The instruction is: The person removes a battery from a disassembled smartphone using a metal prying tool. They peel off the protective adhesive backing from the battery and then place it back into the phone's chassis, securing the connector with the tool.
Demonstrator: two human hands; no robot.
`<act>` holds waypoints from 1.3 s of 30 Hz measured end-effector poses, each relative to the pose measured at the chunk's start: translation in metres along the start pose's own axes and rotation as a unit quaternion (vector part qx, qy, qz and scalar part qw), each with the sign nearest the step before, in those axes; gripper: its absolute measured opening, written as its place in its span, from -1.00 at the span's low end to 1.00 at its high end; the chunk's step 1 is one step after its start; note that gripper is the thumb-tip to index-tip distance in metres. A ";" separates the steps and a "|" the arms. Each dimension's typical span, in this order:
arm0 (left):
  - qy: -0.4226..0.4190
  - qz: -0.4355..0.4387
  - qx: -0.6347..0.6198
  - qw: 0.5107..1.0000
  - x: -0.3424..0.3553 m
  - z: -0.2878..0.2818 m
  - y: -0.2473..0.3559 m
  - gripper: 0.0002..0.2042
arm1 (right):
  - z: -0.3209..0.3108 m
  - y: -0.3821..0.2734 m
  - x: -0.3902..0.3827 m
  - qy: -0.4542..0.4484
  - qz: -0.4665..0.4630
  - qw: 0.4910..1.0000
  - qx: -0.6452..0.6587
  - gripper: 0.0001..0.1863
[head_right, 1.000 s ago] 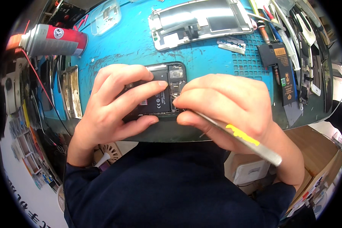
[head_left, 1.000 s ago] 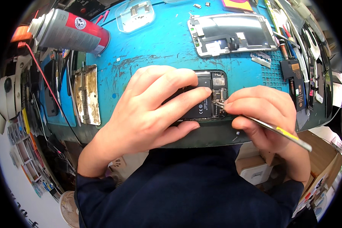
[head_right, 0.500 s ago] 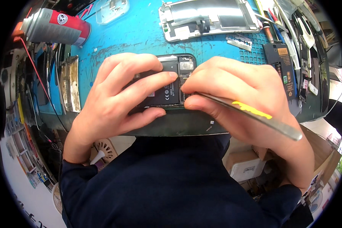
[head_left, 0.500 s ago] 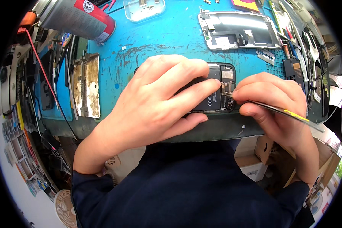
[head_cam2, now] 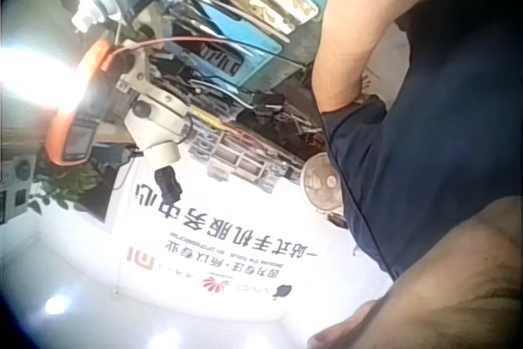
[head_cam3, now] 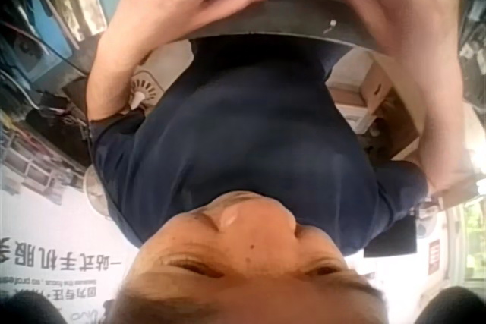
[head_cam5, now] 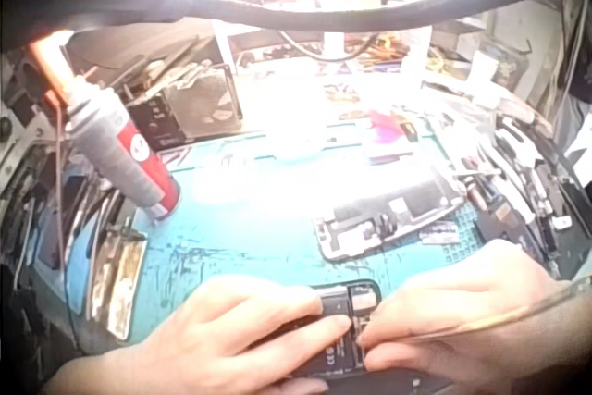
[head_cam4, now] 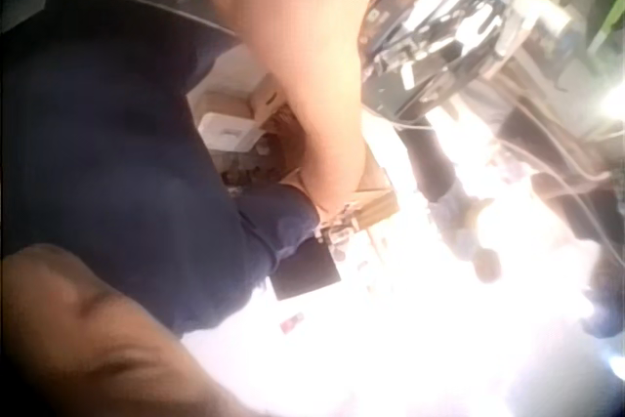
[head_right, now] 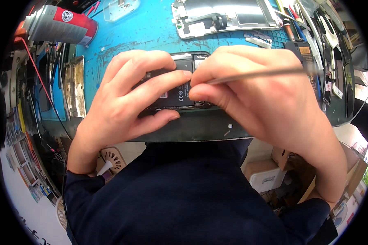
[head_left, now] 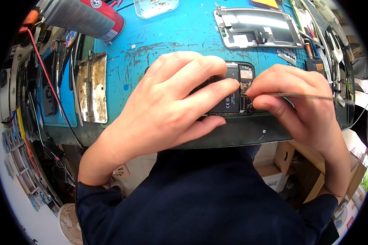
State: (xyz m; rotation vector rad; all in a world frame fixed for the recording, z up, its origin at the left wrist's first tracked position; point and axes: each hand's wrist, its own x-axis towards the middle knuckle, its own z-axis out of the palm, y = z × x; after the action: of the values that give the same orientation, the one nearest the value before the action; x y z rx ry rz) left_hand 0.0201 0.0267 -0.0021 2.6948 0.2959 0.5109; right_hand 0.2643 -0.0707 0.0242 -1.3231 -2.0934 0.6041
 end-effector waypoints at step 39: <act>-0.097 -0.044 -0.097 0.989 0.017 -0.014 -0.007 -0.50 | -0.002 -0.006 0.013 -0.024 0.172 0.979 0.107 -0.80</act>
State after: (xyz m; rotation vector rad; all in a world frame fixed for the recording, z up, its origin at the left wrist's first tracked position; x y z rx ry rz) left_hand 0.0291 0.0425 0.0127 2.5041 0.2934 0.2342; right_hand 0.2574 -0.0607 0.0325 -1.5654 -1.7861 0.9866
